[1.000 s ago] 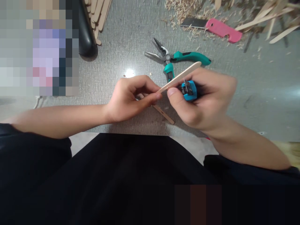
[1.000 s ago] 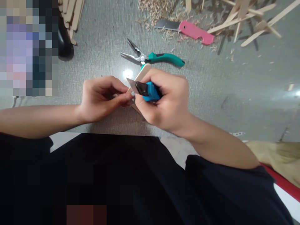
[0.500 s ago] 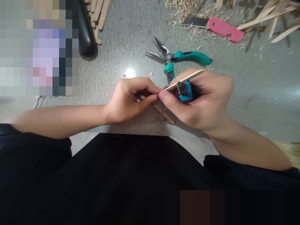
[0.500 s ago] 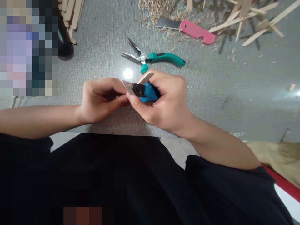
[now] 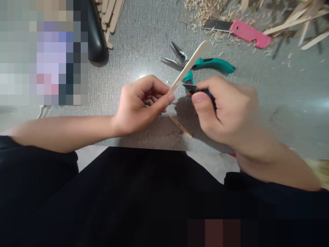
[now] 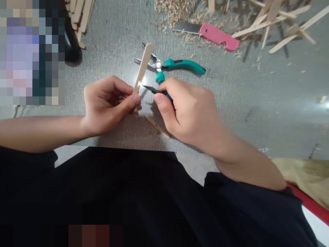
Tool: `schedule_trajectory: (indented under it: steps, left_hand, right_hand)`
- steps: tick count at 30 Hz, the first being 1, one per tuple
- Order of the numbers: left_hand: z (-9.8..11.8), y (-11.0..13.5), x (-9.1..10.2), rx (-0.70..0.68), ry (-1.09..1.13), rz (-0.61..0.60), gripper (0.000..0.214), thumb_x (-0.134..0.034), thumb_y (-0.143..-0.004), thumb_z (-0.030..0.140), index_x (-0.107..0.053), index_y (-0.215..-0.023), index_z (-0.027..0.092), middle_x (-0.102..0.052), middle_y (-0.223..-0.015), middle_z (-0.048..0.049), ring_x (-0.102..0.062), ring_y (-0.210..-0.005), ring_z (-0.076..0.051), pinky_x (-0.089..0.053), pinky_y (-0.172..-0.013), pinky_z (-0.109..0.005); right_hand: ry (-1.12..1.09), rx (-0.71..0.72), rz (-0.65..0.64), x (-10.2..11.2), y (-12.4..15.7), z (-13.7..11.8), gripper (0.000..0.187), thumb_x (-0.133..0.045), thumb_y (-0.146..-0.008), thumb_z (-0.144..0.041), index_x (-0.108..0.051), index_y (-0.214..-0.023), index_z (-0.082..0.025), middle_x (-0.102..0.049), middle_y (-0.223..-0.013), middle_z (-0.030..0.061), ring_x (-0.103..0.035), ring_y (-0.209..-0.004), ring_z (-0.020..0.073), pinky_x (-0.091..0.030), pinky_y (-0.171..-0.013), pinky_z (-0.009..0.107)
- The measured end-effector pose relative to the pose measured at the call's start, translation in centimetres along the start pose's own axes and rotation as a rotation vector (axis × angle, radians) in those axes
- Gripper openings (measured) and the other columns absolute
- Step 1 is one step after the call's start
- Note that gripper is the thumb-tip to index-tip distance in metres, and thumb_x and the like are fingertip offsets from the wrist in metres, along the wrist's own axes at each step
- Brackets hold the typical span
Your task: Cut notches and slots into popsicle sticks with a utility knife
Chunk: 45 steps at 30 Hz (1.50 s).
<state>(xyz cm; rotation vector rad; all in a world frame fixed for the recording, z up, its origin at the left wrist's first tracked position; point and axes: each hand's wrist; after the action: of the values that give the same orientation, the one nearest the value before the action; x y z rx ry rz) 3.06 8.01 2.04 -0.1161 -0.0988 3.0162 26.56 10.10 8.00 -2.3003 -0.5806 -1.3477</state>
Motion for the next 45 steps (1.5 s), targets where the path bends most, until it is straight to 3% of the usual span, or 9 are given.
schedule_trajectory:
  steps: [6,14,22,31,40,45]
  left_hand:
    - [0.8,0.2,0.0,-0.076,-0.116,0.019,0.029,-0.089,-0.1,0.05,-0.077,-0.088,0.026,-0.076,-0.078,0.0035,-0.066,-0.063,-0.008,-0.054,-0.057,-0.03]
    - [0.4,0.1,0.2,-0.154,-0.159,0.013,0.025,-0.087,-0.103,0.046,-0.081,-0.09,0.026,-0.078,-0.079,0.0015,-0.067,-0.063,-0.009,-0.052,-0.056,-0.03]
    - [0.6,0.1,0.4,-0.22,-0.225,0.013,0.018,-0.085,-0.104,0.038,-0.081,-0.091,0.026,-0.08,-0.078,0.0017,-0.067,-0.062,-0.009,-0.052,-0.055,-0.028]
    - [-0.3,-0.5,0.1,-0.516,-0.269,0.08,0.011,-0.087,-0.098,0.022,-0.078,-0.093,0.021,-0.077,-0.073,0.0025,-0.064,-0.057,-0.005,-0.045,-0.048,-0.019]
    - [-0.3,-0.1,0.7,-0.358,-0.312,0.007,0.019,-0.08,-0.107,0.036,-0.079,-0.093,0.024,-0.076,-0.075,0.0009,-0.065,-0.061,-0.009,-0.048,-0.053,-0.027]
    - [0.0,-0.1,0.7,-0.268,-0.297,-0.008,0.021,-0.08,-0.106,0.038,-0.08,-0.089,0.026,-0.077,-0.075,0.0007,-0.065,-0.061,-0.01,-0.049,-0.054,-0.03]
  right_hand:
    - [0.042,-0.04,-0.128,0.6,-0.3,-0.9,0.039,-0.039,-0.121,-0.041,-0.071,-0.104,-0.024,-0.066,-0.074,0.0031,-0.062,-0.065,0.0218,-0.039,-0.065,0.038]
    - [0.03,-0.043,-0.119,0.9,-0.6,-1.3,0.027,-0.047,-0.11,-0.029,-0.061,-0.087,-0.024,-0.051,-0.061,-0.001,-0.042,-0.054,0.0169,-0.028,-0.06,0.037]
    - [-0.055,-0.064,-0.117,1.0,-0.6,-1.3,0.028,-0.048,-0.11,-0.028,-0.051,-0.082,-0.026,-0.042,-0.059,-0.0032,-0.036,-0.052,0.016,-0.028,-0.06,0.037]
    - [-0.028,-0.109,-0.157,1.2,-0.5,-1.3,0.035,-0.049,-0.116,-0.034,-0.051,-0.082,-0.027,-0.041,-0.058,-0.0024,-0.042,-0.053,0.0178,-0.031,-0.064,0.038]
    - [-0.069,-0.084,-0.122,0.9,-0.5,-1.1,0.035,-0.05,-0.112,-0.032,-0.04,-0.079,-0.028,-0.041,-0.058,-0.0031,-0.038,-0.052,0.0173,-0.028,-0.061,0.037]
    - [-0.074,-0.137,-0.176,1.2,-0.6,-1.3,0.034,-0.05,-0.113,-0.033,-0.045,-0.08,-0.028,-0.052,-0.059,-0.0011,-0.048,-0.053,0.0188,-0.033,-0.062,0.037]
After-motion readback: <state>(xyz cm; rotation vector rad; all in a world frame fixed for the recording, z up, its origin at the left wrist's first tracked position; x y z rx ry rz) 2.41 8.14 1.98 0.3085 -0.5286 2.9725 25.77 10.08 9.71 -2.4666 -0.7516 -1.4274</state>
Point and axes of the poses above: each hand's wrist, its own y-axis away from the middle knuckle, its own x-axis out of the back of the hand, z = x × y
